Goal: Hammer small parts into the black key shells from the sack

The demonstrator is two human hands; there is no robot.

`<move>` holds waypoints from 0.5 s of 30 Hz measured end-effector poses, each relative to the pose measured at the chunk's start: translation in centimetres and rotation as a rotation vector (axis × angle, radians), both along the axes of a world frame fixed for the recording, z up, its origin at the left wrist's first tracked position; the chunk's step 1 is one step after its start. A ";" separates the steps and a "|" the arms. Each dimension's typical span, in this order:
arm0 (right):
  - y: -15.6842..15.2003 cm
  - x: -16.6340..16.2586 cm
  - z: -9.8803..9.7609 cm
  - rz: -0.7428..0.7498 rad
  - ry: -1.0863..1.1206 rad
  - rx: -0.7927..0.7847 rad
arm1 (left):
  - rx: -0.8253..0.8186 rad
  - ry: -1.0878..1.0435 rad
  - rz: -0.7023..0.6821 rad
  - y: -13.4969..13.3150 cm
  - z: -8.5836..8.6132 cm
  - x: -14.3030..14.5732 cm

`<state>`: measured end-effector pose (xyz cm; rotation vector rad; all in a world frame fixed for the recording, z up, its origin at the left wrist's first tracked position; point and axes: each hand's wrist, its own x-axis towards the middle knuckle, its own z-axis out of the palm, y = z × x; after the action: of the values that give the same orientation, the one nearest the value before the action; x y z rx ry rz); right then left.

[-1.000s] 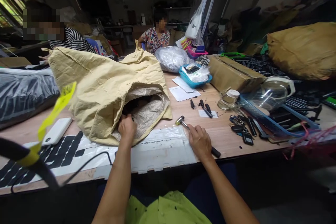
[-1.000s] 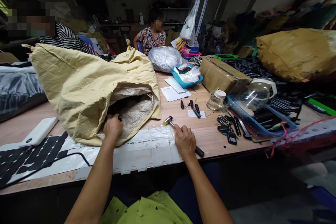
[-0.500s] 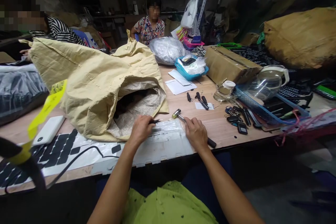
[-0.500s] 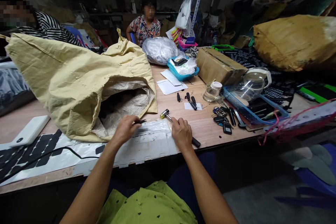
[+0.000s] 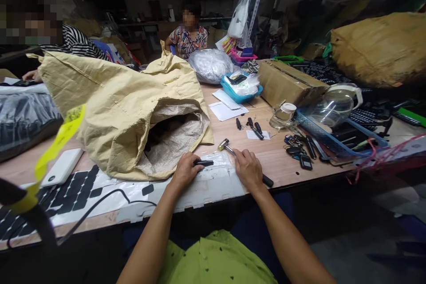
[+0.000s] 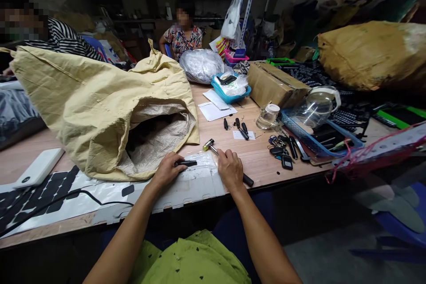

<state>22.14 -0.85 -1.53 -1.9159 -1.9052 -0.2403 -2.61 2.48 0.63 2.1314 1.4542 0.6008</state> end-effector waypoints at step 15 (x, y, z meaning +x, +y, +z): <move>-4.2 -4.0 2.4 0.445 0.569 -0.010 | 0.002 -0.021 0.054 -0.4 -0.2 1.3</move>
<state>18.17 -5.07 0.87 -1.3156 -1.8502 0.4063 -1.30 2.12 0.47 2.0863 1.5049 0.6426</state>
